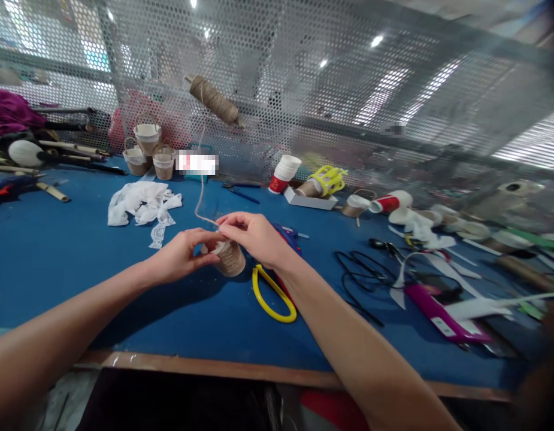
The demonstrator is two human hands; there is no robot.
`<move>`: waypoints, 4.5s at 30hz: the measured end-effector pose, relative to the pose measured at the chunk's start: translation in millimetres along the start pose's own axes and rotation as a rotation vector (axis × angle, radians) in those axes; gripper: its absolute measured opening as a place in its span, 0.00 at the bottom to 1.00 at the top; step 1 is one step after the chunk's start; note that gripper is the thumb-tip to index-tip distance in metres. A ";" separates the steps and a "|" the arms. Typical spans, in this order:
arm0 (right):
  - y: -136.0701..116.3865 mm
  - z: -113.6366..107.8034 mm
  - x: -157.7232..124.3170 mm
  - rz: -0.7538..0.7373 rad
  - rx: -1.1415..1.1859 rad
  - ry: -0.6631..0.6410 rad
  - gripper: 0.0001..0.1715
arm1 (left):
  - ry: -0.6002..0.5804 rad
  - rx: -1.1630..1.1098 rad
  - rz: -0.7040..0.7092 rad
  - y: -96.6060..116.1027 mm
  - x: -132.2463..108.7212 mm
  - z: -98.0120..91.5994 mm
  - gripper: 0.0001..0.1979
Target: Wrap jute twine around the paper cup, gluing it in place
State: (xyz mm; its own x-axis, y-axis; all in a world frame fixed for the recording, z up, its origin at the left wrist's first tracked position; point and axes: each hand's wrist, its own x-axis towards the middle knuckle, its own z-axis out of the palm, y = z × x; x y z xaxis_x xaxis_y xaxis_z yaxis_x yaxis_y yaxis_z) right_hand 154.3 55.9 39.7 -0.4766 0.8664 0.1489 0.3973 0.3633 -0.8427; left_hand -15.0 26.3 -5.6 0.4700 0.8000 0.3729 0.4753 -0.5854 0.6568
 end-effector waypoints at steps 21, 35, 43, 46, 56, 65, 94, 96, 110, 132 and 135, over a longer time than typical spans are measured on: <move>22.9 -8.6 -47.6 0.165 0.483 0.170 0.09 | -0.061 -0.665 -0.180 26.2 -3.4 -1.7 0.17; 24.7 -2.6 -56.0 0.185 0.674 0.094 0.06 | -0.079 -0.864 -0.162 33.1 -6.8 -3.4 0.15; 25.1 0.5 -56.7 0.201 0.741 0.071 0.06 | -0.057 -0.871 -0.178 29.0 -8.4 -5.9 0.16; 26.6 -0.2 -57.9 0.175 0.760 0.063 0.08 | -0.055 -0.861 -0.171 26.7 -8.2 -5.9 0.16; 23.3 -7.5 -60.7 0.051 0.432 0.092 0.07 | -0.100 -0.545 -0.161 19.8 -2.3 -3.9 0.16; 27.3 0.2 -63.1 -0.127 0.098 0.112 0.04 | -0.107 -0.340 -0.246 35.7 -2.5 13.3 0.10; 22.0 2.5 -60.2 -0.216 -0.032 0.059 0.09 | -0.123 -0.321 -0.248 44.3 -0.8 8.9 0.06; 20.5 4.0 -59.7 -0.236 -0.056 0.067 0.10 | -0.128 -0.346 -0.242 44.0 -0.3 8.0 0.06; 34.7 -71.5 -38.2 0.169 -0.474 0.506 0.14 | -0.018 -0.401 -0.312 17.3 -3.2 13.2 0.09; 37.9 -72.3 -47.4 0.301 0.095 0.282 0.11 | -0.006 -0.374 -0.279 7.1 -0.2 7.0 0.10; 25.0 -59.0 -56.9 0.205 0.169 0.158 0.08 | 0.020 -0.372 -0.272 4.9 0.6 6.6 0.10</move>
State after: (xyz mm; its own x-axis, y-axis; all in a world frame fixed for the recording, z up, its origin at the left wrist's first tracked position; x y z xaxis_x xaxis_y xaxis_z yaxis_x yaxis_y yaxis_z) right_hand 237.6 35.9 40.7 -0.2665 0.9632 0.0347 0.3303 0.1251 -0.9356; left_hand -7.4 23.0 -6.5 0.3487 0.9226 0.1649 0.2779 -0.2698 0.9219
